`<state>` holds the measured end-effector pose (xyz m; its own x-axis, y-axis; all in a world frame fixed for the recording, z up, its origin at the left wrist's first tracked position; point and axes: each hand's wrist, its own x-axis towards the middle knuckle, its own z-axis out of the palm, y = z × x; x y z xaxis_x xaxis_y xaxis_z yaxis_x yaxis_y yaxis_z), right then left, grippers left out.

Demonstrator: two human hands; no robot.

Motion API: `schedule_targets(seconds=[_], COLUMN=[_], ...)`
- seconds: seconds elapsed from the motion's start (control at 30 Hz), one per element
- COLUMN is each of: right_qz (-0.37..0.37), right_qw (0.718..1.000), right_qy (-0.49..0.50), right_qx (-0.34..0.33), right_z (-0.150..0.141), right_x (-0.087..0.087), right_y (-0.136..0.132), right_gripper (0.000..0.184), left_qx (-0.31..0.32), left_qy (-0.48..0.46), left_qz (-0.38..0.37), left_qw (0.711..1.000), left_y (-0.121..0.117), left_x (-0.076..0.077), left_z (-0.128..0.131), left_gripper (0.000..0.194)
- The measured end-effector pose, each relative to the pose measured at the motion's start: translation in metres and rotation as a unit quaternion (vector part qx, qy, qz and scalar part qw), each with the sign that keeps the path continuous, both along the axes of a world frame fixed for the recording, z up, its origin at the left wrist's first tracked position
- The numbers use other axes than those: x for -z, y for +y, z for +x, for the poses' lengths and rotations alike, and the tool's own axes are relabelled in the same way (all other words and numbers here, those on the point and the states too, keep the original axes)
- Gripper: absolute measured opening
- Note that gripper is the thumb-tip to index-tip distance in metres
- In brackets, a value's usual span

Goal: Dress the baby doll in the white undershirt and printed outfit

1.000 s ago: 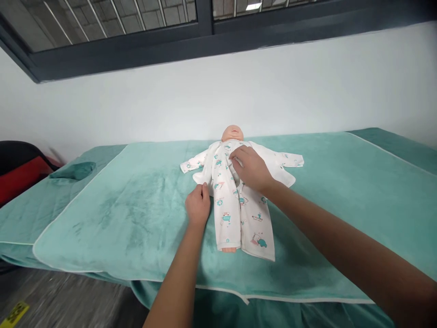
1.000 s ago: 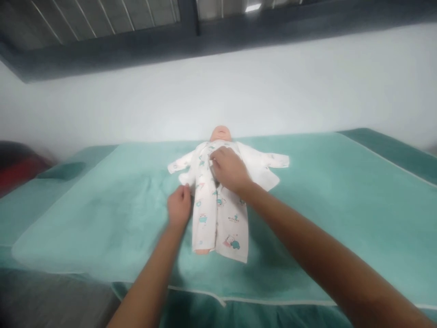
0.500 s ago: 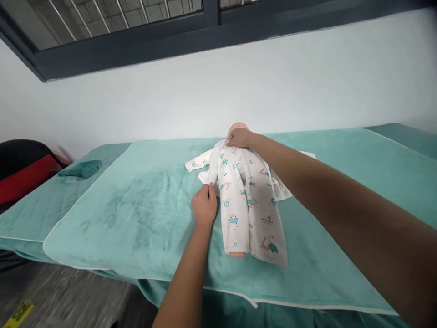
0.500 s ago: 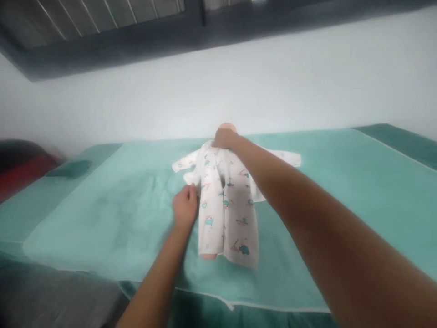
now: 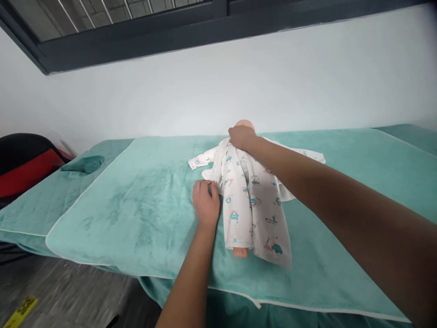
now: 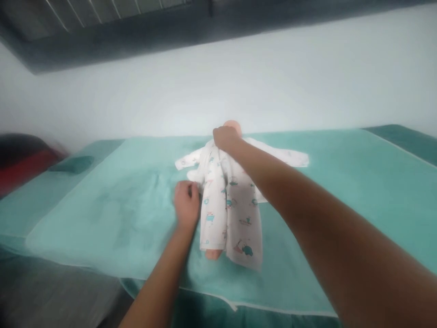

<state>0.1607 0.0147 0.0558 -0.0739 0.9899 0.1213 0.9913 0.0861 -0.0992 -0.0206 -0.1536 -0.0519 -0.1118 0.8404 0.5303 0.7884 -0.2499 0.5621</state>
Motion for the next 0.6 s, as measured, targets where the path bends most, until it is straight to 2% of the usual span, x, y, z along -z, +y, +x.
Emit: schedule_targets(seconds=[0.1, 0.2, 0.3, 0.37, 0.47, 0.6], right_qz=[0.014, 0.052, 0.112, 0.128, 0.130, 0.107], right_qw=[0.999, 0.988, 0.949, 0.930, 0.934, 0.977], right_qy=[0.013, 0.120, 0.285, 0.340, 0.330, 0.174], right_qx=[-0.038, -0.078, -0.074, -0.053, -0.046, -0.064], right_z=[-0.005, 0.003, 0.021, 0.032, 0.036, 0.017], right_x=[-0.001, 0.006, 0.018, 0.025, 0.028, 0.015], right_y=[-0.013, -0.034, -0.059, -0.071, -0.074, -0.061], right_gripper=[0.027, 0.028, 0.030, 0.030, 0.030, 0.032], left_qx=[-0.034, -0.040, -0.045, -0.065, -0.090, -0.094], left_qy=[0.025, 0.047, 0.055, 0.052, 0.047, -0.005], left_qz=[-0.011, -0.047, -0.049, -0.054, -0.074, -0.089], left_qw=[0.999, 0.997, 0.996, 0.995, 0.992, 0.992], left_y=[0.002, 0.003, 0.003, 0.005, 0.010, 0.021], left_x=[0.001, 0.001, -0.001, -0.003, -0.005, -0.006], left_z=[0.001, 0.002, 0.004, 0.006, 0.010, 0.014], left_gripper=[0.028, 0.035, 0.037, 0.041, 0.046, 0.035])
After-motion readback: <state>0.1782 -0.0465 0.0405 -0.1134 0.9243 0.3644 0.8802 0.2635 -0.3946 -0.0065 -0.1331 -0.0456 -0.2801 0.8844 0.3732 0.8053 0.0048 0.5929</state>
